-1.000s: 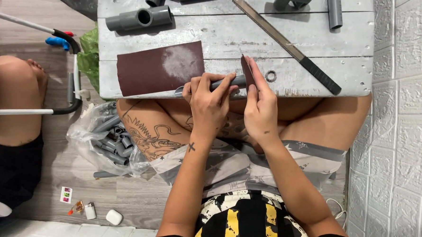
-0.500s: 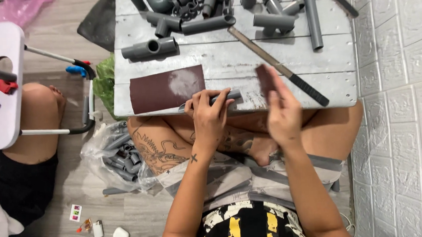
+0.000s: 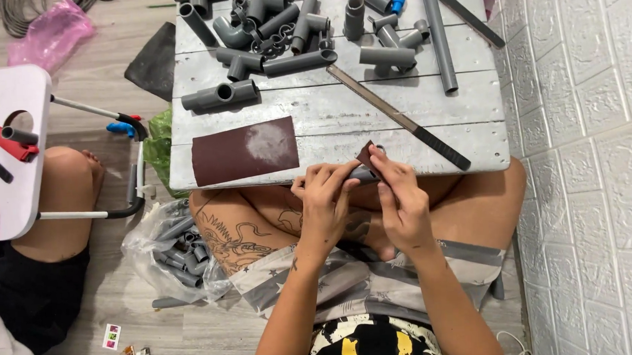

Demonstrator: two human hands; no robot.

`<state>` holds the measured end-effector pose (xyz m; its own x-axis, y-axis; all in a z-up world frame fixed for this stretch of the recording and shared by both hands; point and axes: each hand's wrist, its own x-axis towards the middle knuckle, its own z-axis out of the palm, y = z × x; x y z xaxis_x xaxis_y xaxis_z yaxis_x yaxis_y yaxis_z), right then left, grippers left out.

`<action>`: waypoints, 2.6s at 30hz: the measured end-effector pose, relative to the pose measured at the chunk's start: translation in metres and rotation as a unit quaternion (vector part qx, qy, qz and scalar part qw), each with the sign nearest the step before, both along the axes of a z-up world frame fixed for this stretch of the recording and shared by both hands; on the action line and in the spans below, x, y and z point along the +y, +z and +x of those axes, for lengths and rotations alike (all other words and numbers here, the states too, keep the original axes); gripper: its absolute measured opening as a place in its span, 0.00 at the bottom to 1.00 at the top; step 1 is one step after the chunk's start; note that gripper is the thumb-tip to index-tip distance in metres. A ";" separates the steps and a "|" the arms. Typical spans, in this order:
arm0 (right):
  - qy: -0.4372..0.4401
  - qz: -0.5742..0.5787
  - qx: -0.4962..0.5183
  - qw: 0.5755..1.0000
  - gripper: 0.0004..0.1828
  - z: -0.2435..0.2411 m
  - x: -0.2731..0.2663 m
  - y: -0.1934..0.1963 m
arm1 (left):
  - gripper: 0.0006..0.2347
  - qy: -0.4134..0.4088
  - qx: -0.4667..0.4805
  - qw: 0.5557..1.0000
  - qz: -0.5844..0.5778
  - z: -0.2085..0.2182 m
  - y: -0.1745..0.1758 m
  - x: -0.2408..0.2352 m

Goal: The person uses a metal file to smooth the cut edges of a gray plastic pipe fitting. They then use a piece of sandpaper to further smooth the edges of the fitting and other small pipe pieces on the table.

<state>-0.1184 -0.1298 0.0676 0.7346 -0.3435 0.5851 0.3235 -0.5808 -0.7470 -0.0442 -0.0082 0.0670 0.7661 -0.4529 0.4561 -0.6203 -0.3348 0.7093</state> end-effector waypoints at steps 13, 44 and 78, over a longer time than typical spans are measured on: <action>0.012 0.000 -0.087 0.996 0.19 0.004 0.010 -0.006 | 0.09 0.012 0.006 1.000 0.010 -0.004 0.006 0.001; 0.041 0.063 -0.051 0.996 0.21 0.010 0.000 0.000 | 0.09 0.047 -0.003 0.999 -0.025 -0.005 0.018 0.002; -0.013 0.048 -0.033 0.998 0.21 -0.006 -0.008 -0.002 | 0.11 0.039 0.063 0.996 -0.052 -0.005 0.017 0.007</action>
